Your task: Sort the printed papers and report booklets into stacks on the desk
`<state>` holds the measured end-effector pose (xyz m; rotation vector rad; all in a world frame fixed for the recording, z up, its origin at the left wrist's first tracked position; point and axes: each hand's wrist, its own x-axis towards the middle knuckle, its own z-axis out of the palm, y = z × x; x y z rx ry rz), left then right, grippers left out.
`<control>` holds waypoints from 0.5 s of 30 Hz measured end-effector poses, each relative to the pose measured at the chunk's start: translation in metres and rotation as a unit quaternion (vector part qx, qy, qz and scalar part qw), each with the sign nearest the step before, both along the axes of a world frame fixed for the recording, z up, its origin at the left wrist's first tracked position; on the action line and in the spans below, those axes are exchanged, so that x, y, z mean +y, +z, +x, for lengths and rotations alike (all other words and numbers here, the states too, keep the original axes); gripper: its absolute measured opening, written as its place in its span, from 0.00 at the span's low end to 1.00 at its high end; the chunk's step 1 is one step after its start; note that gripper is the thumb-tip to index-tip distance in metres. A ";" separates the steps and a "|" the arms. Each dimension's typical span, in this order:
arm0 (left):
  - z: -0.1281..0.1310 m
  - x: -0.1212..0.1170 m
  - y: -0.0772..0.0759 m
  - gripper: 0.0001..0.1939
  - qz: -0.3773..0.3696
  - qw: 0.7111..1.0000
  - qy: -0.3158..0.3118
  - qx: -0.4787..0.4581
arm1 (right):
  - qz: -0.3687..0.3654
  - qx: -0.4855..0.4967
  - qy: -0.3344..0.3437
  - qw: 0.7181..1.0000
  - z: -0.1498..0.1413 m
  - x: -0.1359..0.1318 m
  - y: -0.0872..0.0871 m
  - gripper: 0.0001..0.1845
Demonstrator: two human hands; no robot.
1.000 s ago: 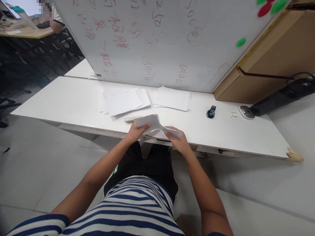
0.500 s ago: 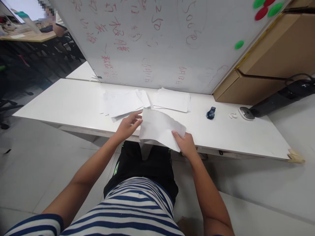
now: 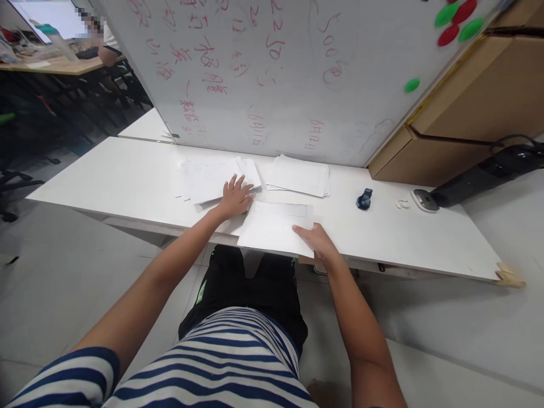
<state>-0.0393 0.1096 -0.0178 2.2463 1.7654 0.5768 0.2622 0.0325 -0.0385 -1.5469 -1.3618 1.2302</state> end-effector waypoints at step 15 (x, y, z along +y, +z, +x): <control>-0.006 -0.004 0.003 0.24 -0.016 0.998 -0.062 0.002 | -0.085 0.025 0.015 0.996 -0.002 0.002 0.015 0.24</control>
